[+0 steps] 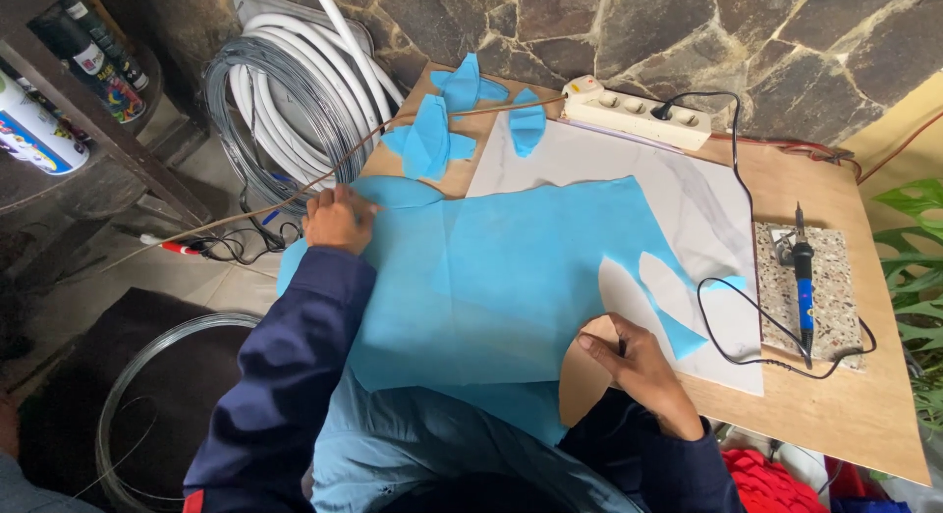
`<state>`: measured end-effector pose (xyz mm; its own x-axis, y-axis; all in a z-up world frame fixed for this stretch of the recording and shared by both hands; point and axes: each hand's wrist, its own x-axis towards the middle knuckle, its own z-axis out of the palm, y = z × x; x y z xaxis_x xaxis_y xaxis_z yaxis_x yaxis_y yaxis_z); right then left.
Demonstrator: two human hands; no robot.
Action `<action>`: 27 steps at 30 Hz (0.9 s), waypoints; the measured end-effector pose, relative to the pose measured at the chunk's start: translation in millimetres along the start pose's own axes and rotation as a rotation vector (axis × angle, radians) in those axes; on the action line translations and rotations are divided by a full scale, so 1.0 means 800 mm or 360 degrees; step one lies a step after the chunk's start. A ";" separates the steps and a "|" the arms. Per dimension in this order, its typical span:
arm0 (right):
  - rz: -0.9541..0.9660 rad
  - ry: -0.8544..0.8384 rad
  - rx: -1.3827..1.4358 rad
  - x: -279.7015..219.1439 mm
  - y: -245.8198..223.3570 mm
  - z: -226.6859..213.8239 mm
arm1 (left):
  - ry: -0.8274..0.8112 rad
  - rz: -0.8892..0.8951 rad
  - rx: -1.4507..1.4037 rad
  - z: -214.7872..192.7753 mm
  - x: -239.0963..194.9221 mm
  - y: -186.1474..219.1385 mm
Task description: Using a heat-cutting tool to trace a template and cut out shapes from blue fabric on a workbench.
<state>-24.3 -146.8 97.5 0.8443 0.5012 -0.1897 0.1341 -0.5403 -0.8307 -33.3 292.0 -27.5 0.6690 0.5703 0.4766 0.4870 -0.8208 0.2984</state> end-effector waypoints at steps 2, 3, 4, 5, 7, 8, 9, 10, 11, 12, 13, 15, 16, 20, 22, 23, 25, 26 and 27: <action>0.0034 -0.0033 -0.0023 -0.003 -0.010 -0.003 | -0.0106 0.0037 0.0060 -0.011 -0.004 -0.002; 0.0065 -0.0063 -0.0050 -0.005 -0.015 -0.004 | -0.0208 0.0072 0.0117 -0.017 -0.007 -0.003; 0.0065 -0.0062 -0.0052 -0.005 -0.014 -0.005 | -0.0207 0.0072 0.0114 -0.021 -0.006 -0.002; 0.0139 -0.0063 -0.0088 -0.005 -0.013 -0.006 | -0.0308 0.0041 0.0052 -0.025 -0.005 -0.001; 0.0213 -0.0063 -0.0130 -0.006 -0.014 -0.006 | -0.0408 0.0008 -0.0015 -0.026 -0.005 -0.001; 0.0226 -0.0042 -0.0136 -0.007 -0.016 -0.006 | -0.0462 0.0033 -0.0080 -0.023 -0.005 -0.002; 0.0240 -0.0022 -0.0141 -0.008 -0.018 -0.006 | -0.0515 0.0059 -0.0145 -0.020 -0.006 -0.003; 0.0240 -0.0020 -0.0146 -0.009 -0.021 -0.004 | -0.0514 0.0057 -0.0150 -0.020 -0.009 -0.002; 0.0016 -0.0018 -0.0168 -0.010 -0.023 -0.002 | -0.0415 0.0288 -0.0243 -0.019 -0.012 -0.002; -0.0210 -0.0018 -0.0186 -0.010 -0.026 0.000 | -0.0311 0.0518 -0.0332 -0.019 -0.015 -0.003; -0.0212 -0.0017 -0.0188 -0.006 -0.018 0.004 | -0.0308 0.0517 -0.0333 -0.035 -0.018 0.009; -0.0401 0.0140 -0.0002 0.004 -0.005 0.014 | -0.0240 0.0714 -0.0904 -0.069 -0.026 0.029; -0.0404 0.0137 -0.0001 0.013 0.010 0.016 | -0.0238 0.0712 -0.0900 -0.072 -0.023 0.033; -0.0493 0.0235 -0.0061 0.023 0.020 0.020 | -0.0142 0.0429 -0.0557 -0.030 0.001 0.009; -0.0503 0.0232 -0.0088 0.018 0.007 0.020 | -0.0062 0.0305 -0.0234 0.007 0.025 -0.017; -0.0500 0.0249 -0.0046 0.018 0.003 0.019 | -0.0132 -0.0009 -0.0199 0.019 0.040 -0.029; -0.0500 0.0272 -0.0005 0.014 -0.008 0.018 | -0.0198 -0.0318 -0.0166 0.033 0.064 -0.044; -0.0499 0.0257 0.0007 0.011 -0.016 0.016 | -0.0297 -0.0526 -0.0368 0.034 0.071 -0.048; -0.0498 0.0243 0.0020 0.007 -0.024 0.014 | -0.0398 -0.0731 -0.0571 0.036 0.078 -0.053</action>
<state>-27.7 -126.2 106.4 0.8313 0.5339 0.1546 0.3929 -0.3679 -0.8428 4.1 363.1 -34.3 0.5685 0.8217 0.0396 0.5659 -0.4256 0.7061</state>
